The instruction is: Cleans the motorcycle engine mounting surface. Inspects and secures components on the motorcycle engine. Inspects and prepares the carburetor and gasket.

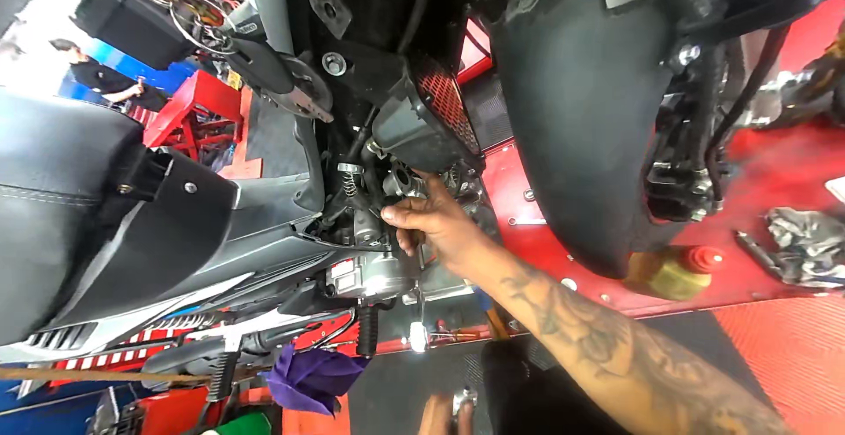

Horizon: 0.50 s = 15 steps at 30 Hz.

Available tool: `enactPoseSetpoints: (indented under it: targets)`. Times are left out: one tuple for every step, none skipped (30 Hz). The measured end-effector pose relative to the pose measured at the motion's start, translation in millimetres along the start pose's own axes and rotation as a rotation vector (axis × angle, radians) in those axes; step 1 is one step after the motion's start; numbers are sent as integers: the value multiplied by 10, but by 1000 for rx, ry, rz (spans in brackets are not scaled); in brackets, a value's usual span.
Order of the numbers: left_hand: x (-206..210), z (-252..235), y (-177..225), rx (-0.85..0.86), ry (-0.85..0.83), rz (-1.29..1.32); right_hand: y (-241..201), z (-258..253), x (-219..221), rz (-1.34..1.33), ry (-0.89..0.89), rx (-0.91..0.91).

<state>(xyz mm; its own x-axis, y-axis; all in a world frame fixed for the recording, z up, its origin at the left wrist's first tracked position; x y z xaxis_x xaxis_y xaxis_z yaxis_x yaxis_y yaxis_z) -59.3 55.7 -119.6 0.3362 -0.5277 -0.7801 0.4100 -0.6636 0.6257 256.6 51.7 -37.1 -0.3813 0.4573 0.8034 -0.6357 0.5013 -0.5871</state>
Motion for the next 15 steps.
enactPoseSetpoints:
  targets:
    - [2,18,-8,-2,-4,-8,-13,-15,4,12,0,3]
    - [-1,30,-13,-6,-8,-12,-22,-28,4,27,0,3]
    - [-6,36,-15,-11,-9,-19,-32,-38,5,46,3,5]
    - [-11,36,-22,-14,-9,-27,-39,-42,8,68,6,7]
    - [-18,34,-31,-15,-7,-32,-38,-44,10,88,9,9]
    - [-24,29,-40,-14,-5,-36,-32,-46,10,107,10,9]
    - [-32,24,-48,-13,-5,-40,-22,-49,8,124,12,9]
    - [-38,17,-55,-14,-4,-43,-13,-51,5,139,13,7]
    - [-42,13,-61,-15,0,-46,-7,-53,5,152,16,5]
    - [-44,8,-63,-16,3,-51,-7,-53,10,167,20,5]
    - [-45,4,-62,-14,6,-56,-8,-52,16,188,26,12]
    - [-46,0,-58,-12,7,-60,-7,-53,21,205,30,21]
    - [-48,-4,-53,-8,8,-62,-5,-56,27,211,34,26]
    - [-47,-10,-49,-5,8,-64,-6,-60,34,216,35,26]
    - [-44,-16,-45,-3,6,-65,-6,-63,38,221,38,23]
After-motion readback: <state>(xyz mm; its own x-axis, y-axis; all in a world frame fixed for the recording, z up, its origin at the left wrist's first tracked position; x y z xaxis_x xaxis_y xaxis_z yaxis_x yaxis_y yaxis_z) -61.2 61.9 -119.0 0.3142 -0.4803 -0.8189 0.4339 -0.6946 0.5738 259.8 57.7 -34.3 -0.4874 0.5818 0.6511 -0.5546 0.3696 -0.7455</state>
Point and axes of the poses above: each hand's wrist, its own z-axis away from the middle knuckle, its own x-axis out of the palm, y = z × x, the point moved 3 cm from there along -z, towards the middle knuckle, and after that the axes turned 1 degree about z, right-handed, at the moved point
